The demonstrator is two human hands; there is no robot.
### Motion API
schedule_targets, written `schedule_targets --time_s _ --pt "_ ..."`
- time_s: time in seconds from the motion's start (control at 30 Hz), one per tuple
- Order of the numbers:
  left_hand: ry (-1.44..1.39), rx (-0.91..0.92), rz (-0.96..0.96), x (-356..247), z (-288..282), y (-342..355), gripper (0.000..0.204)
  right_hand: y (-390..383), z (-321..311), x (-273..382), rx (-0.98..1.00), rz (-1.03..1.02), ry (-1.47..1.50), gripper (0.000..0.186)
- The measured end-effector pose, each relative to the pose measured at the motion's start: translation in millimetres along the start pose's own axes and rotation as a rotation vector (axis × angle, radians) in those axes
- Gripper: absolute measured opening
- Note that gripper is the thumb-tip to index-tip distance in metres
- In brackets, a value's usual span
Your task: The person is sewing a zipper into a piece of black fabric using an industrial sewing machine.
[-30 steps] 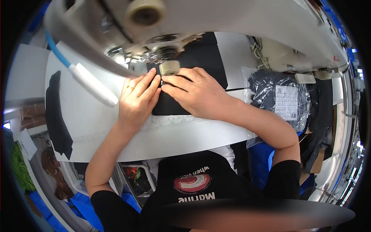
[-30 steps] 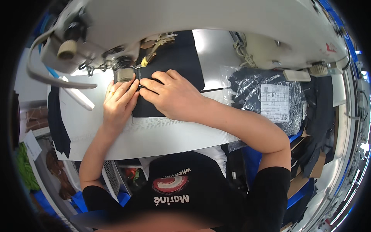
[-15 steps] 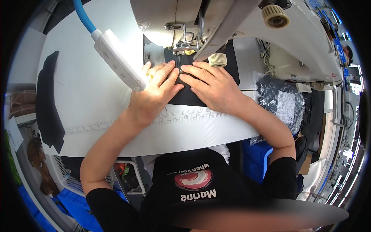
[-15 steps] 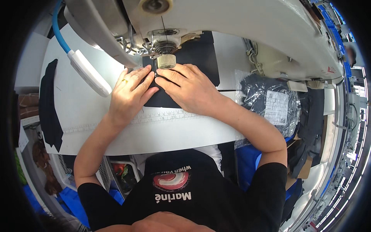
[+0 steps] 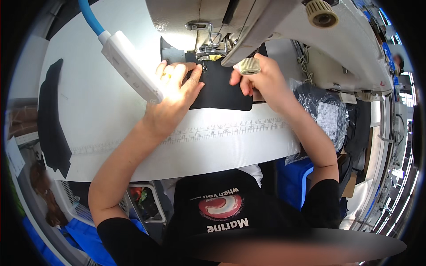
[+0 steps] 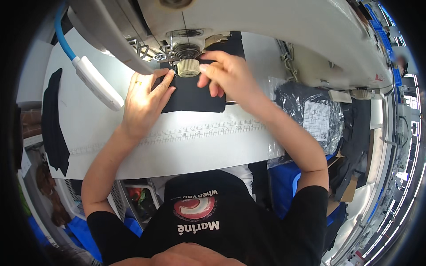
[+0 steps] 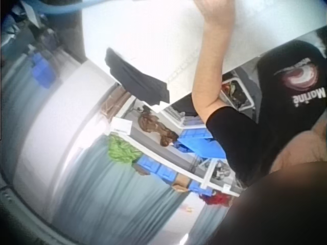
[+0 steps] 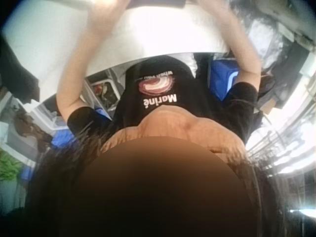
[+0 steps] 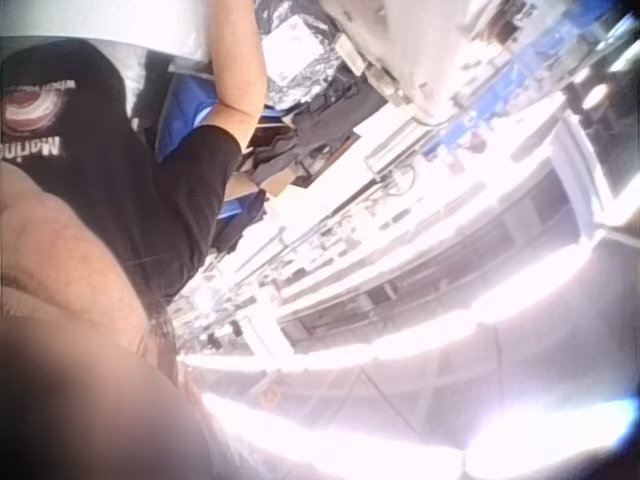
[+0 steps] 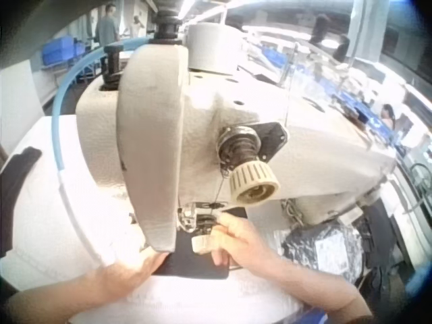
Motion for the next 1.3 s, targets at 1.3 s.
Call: schedule_targets --time_s 1.3 --pt "-0.059 0.068 -0.019 0 -6 -7 0.032 7 14 11 -0.239 -0.607 -0.239 0.016"
Point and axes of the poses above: each hand's wrist, its own y-axis towards the middle knuckle, its own z-axis out of the palm, x = y × z, the point moved 7 cm from there along y, towards the middle knuckle, and after that the axes turned 2 degrees about y, right-handed, at the moved point
